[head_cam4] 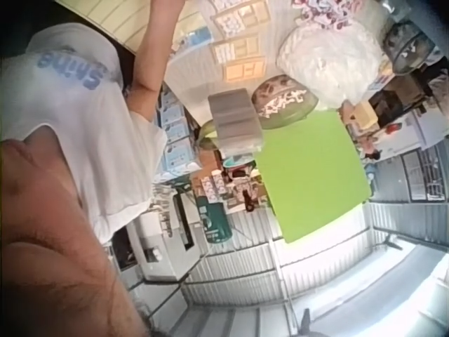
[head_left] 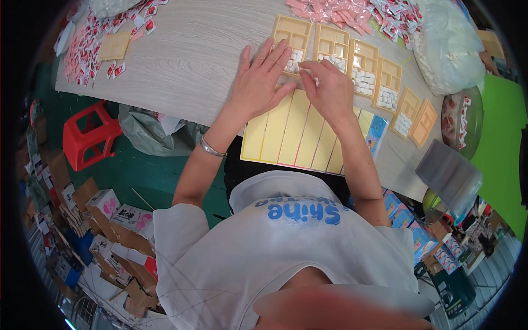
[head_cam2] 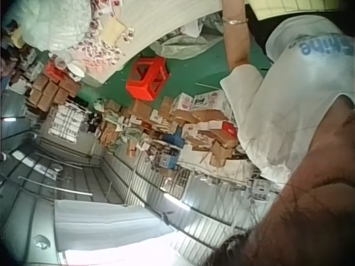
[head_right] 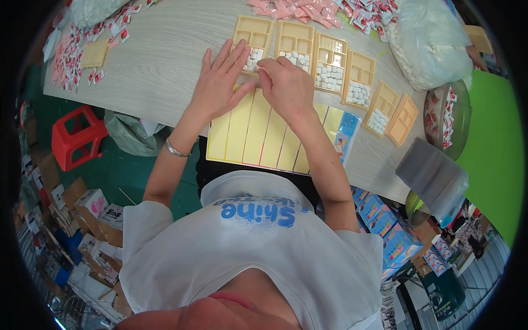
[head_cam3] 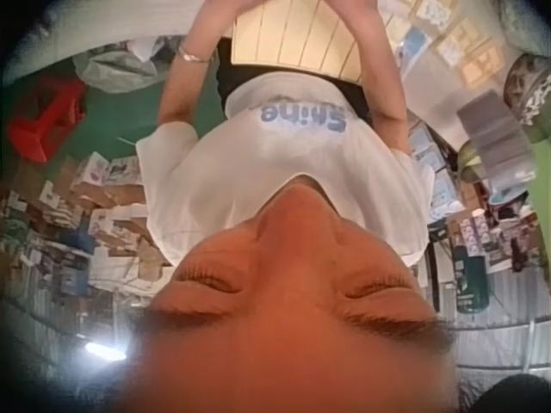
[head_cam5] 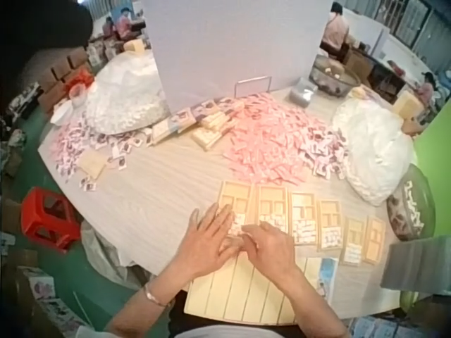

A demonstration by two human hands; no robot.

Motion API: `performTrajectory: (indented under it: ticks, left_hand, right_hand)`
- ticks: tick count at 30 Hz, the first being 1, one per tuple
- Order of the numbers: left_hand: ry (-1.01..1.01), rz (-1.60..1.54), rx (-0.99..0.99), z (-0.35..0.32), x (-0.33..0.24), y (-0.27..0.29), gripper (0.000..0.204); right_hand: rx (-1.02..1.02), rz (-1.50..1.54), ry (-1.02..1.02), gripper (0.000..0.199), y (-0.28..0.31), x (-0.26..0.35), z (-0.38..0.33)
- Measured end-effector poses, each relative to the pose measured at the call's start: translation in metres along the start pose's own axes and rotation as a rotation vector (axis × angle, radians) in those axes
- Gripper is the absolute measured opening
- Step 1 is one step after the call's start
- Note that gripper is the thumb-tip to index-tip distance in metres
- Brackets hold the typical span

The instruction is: Manually packaging small white items into divided plastic trays and sealing them.

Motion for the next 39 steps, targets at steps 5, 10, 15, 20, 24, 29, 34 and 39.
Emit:
performTrajectory:
  ticks: [5,10,15,20,24,29,34,39]
  left_hand:
    - [-0.044,0.015,0.046,0.002,-0.002,-0.002,0.074]
    - [-0.033,-0.013,0.033,0.000,-0.005,-0.002,0.078]
    - [-0.039,0.011,0.079,-0.003,-0.008,-0.005,0.080]
    - [-0.045,-0.024,0.069,-0.002,-0.009,-0.005,0.081]
    - [-0.055,-0.054,0.073,0.000,-0.010,-0.004,0.082]
    - [-0.084,-0.021,0.078,0.000,-0.015,0.003,0.082]
    - [-0.075,0.049,0.144,0.001,-0.019,-0.006,0.081]
    - [-0.025,-0.049,-0.054,0.024,-0.022,0.004,0.073]
  right_hand:
    - [0.055,-0.066,0.075,0.015,-0.004,-0.005,-0.004]
    - [0.018,-0.030,0.022,0.017,0.006,-0.006,-0.006]
    - [0.111,-0.107,0.120,0.022,-0.007,-0.005,-0.012]
    - [0.067,-0.047,0.098,0.023,-0.006,-0.008,-0.014]
    - [0.101,-0.088,0.051,0.024,-0.012,-0.006,-0.016]
    - [0.025,0.202,-0.011,0.024,0.002,-0.030,-0.006]
    - [-0.095,-0.048,-0.179,0.028,0.044,-0.059,0.015]
    - [-0.040,-0.072,-0.142,0.027,0.033,-0.075,0.019]
Point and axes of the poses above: each hand's wrist, its own z-axis towards the middle knuckle, its own y-axis out of the back of the hand, x = y × z, the point moved 4 cm from there along z, towards the middle knuckle, and after that the axes turned 15 degrees about -y, right-handed, at the moved point
